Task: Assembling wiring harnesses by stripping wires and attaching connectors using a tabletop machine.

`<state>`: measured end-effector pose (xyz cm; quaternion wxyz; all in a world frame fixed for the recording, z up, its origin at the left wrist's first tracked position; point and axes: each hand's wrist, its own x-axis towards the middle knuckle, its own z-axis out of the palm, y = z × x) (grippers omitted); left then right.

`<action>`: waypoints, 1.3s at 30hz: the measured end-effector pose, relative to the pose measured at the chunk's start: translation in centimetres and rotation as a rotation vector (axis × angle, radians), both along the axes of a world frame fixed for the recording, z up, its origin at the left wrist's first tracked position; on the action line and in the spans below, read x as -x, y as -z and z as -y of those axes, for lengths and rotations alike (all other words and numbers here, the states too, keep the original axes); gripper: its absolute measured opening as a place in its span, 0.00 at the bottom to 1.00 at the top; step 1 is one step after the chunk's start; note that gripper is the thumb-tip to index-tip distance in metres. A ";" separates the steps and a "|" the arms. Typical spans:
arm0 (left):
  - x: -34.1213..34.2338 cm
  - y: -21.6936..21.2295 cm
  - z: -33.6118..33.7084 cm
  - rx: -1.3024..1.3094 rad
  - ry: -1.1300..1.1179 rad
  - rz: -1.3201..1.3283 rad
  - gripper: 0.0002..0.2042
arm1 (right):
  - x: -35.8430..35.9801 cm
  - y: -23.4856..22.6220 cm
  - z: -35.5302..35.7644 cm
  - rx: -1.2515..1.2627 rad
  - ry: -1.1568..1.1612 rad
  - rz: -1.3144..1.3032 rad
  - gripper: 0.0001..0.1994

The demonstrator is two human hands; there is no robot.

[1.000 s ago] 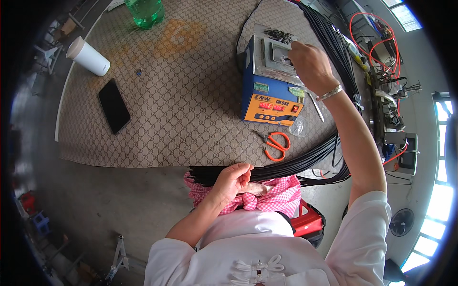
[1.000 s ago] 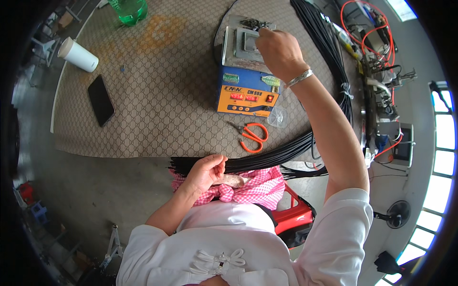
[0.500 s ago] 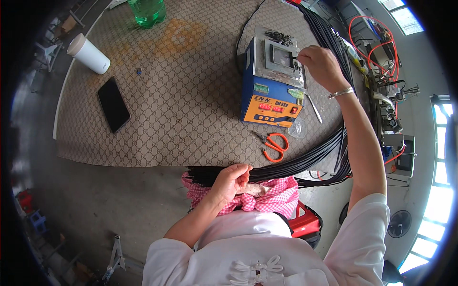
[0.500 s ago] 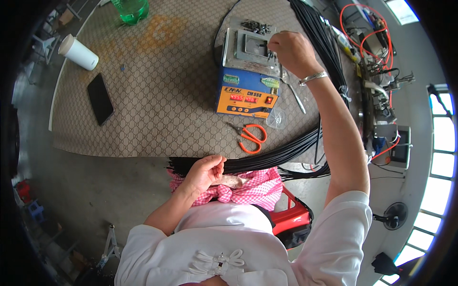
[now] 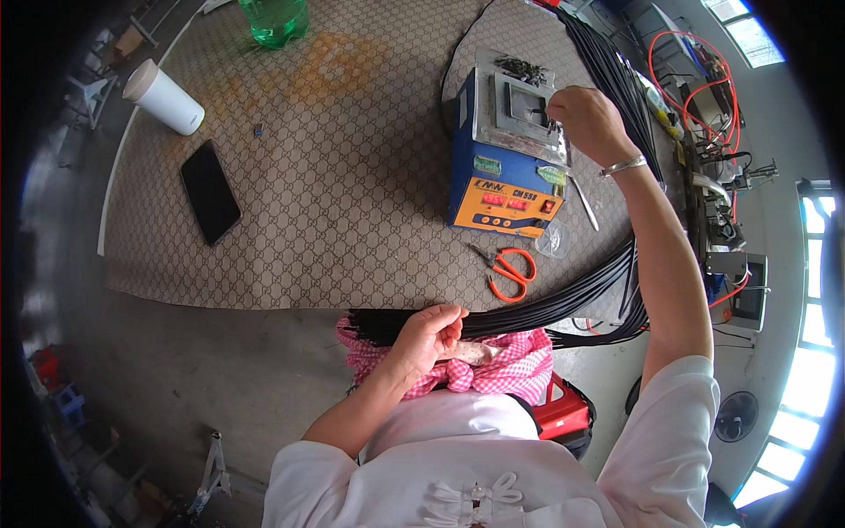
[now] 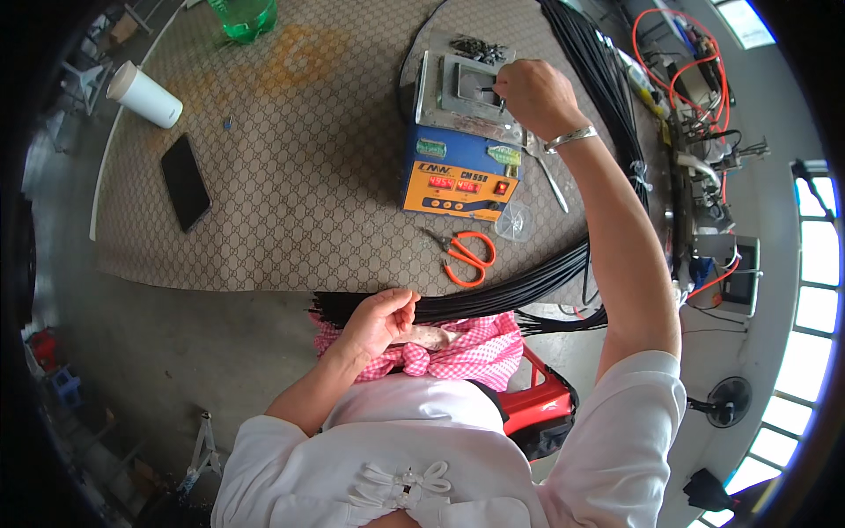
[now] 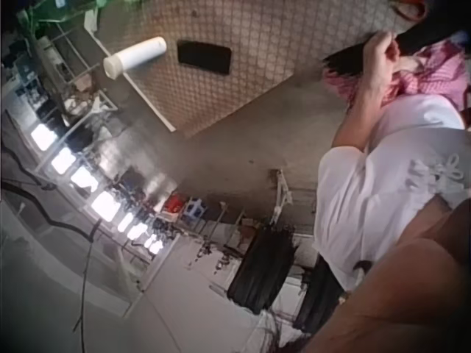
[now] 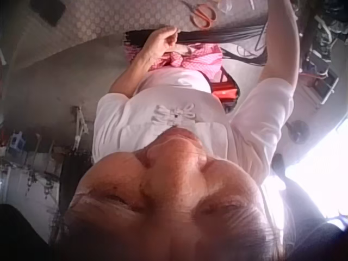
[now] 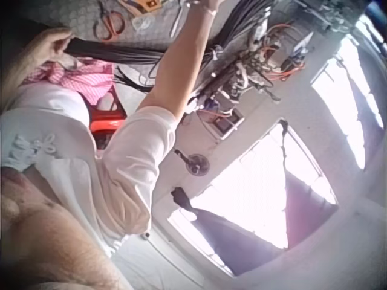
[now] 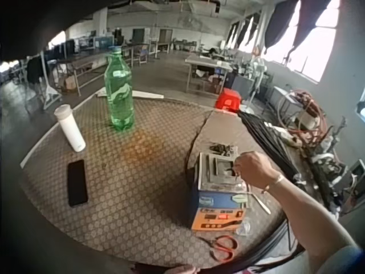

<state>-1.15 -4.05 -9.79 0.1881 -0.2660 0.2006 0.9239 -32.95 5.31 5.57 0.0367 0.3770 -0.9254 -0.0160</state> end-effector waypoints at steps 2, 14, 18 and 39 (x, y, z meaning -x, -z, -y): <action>0.0 0.0 0.0 -0.001 -0.003 0.004 0.09 | -0.2 -0.1 0.4 -0.006 0.001 -0.001 0.09; -0.1 0.1 0.0 -0.003 -0.004 -0.012 0.09 | -0.5 -0.7 0.5 0.065 0.034 0.049 0.10; -0.1 0.1 0.0 -0.001 -0.004 -0.018 0.09 | -0.3 -1.1 -0.3 0.144 0.028 0.087 0.10; -0.2 0.5 0.1 -0.004 0.016 -0.041 0.09 | -0.8 -1.2 -1.2 0.368 0.090 0.264 0.09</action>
